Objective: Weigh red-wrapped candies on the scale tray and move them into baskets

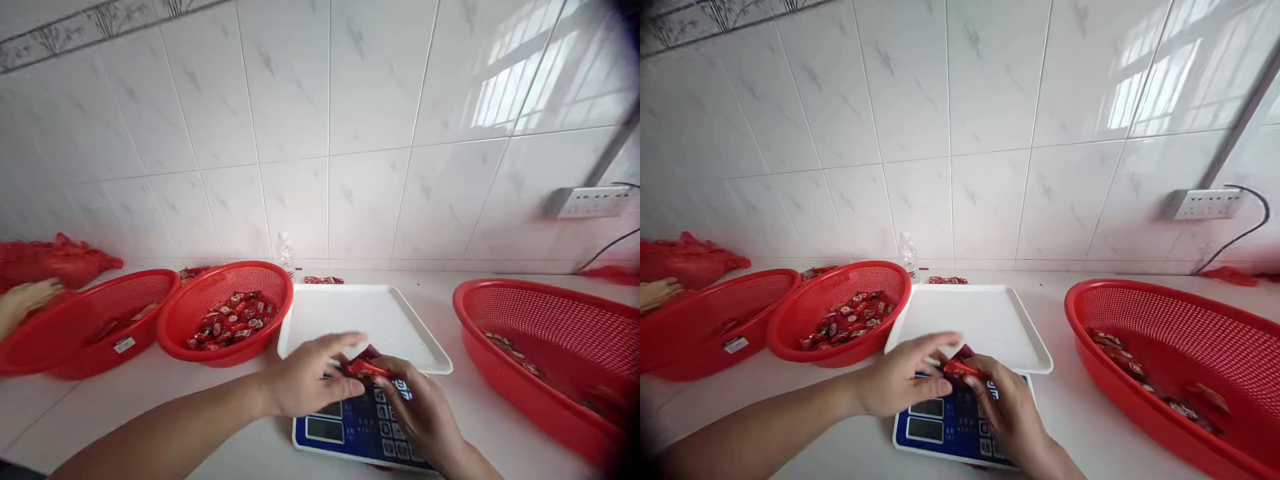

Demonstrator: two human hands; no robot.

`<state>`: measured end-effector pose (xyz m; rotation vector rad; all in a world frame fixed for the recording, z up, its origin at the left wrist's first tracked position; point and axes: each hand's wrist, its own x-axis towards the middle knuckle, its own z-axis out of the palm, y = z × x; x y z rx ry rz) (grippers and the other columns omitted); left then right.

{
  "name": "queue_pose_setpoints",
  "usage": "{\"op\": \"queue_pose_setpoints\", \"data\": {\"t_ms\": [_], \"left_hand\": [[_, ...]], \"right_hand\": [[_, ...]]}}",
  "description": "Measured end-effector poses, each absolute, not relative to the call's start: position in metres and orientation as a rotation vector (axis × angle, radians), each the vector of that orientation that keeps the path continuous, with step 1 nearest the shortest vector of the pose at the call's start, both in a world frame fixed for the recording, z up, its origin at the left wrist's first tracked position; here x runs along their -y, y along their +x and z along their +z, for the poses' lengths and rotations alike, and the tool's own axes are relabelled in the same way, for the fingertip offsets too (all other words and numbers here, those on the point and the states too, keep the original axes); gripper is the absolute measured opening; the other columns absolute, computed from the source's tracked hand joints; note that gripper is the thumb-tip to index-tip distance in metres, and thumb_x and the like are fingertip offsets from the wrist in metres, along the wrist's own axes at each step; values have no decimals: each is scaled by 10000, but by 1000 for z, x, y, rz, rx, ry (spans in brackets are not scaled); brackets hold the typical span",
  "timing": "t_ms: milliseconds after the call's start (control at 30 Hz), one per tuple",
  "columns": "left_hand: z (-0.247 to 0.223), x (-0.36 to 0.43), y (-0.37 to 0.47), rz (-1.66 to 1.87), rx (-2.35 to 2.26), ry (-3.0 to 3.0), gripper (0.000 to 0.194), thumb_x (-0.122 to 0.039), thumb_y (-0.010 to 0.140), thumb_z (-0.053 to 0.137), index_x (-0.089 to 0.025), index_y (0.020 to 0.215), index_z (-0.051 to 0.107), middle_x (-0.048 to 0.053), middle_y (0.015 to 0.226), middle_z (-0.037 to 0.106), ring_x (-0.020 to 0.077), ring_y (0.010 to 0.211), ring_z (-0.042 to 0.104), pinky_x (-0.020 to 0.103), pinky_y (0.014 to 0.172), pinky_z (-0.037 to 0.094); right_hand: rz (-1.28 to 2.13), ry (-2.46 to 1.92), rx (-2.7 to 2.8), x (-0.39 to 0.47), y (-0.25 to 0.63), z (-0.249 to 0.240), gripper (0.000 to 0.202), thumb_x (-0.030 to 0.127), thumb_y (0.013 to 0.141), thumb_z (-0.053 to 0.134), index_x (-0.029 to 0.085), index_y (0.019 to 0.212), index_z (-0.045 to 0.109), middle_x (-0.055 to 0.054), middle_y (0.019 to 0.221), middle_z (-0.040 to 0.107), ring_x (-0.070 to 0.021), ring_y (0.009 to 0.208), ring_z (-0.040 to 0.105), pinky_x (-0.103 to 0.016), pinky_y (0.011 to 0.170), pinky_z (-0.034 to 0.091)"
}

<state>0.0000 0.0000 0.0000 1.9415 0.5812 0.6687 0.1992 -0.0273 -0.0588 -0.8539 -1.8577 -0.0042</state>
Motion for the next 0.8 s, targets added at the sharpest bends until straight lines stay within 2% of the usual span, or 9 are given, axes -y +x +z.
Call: {"op": "queue_pose_setpoints", "data": {"t_ms": [67,167,267,333,433,500,600,700,800], "left_hand": [[-10,0,12,650,-601,1816,436,-370,867,583,-227,1278,547,95,1150,599,174,894,622,298,736,540],[-17,-1,24,660,-634,1674,393,-452,875,546,-186,1156,618,52,873,624,129,706,613,234,585,504],[-14,-5,25,747,-649,1630,383,-485,855,565,-153,1031,643,32,786,605,115,673,588,230,596,486],[-7,-12,21,819,-675,1646,352,-467,860,566,-139,967,637,31,762,607,118,663,579,254,632,494],[3,-29,11,831,-826,1800,270,-394,880,547,-143,935,631,43,796,639,136,688,593,285,676,498],[6,-47,1,764,-968,1925,231,-339,869,560,-162,1005,621,62,916,668,162,787,617,307,744,497],[7,-77,-20,738,-1170,2010,311,-303,856,560,-173,1139,562,90,1052,663,201,962,618,336,865,475],[5,-105,-53,768,-1369,2093,257,-310,869,508,-177,1072,593,95,1110,653,219,1063,593,343,945,436],[0,-122,-93,370,-1568,2142,319,-344,796,571,-203,1079,616,85,1126,664,264,1052,606,382,929,445]], "right_hand": [[39,-865,1824,30,199,-60,140,289,980,415,243,1044,530,-8,800,721,-119,661,705,-159,591,543],[109,-874,1819,31,199,-60,155,276,982,404,242,1066,528,-1,762,716,-117,627,697,-156,571,538],[152,-906,1858,30,201,-59,224,277,976,411,250,1174,510,-26,870,738,-130,731,715,-173,635,553],[152,-962,1861,30,202,-59,314,287,971,421,260,1283,442,-39,942,742,-136,796,718,-182,654,559],[166,-1015,1830,30,203,-60,376,288,968,422,276,1340,370,-20,900,745,-123,762,715,-175,626,560],[167,-1011,1829,31,203,-59,363,289,969,419,284,1329,377,-9,870,741,-117,738,711,-174,615,561],[160,-989,1839,32,203,-57,339,282,971,413,285,1310,397,-4,857,733,-112,708,701,-177,604,562],[162,-987,1845,32,203,-56,332,269,970,416,282,1302,405,1,850,727,-103,670,687,-178,606,565],[158,-984,1858,31,203,-56,331,269,970,417,285,1301,403,5,849,724,-102,696,690,-172,611,563]]}}
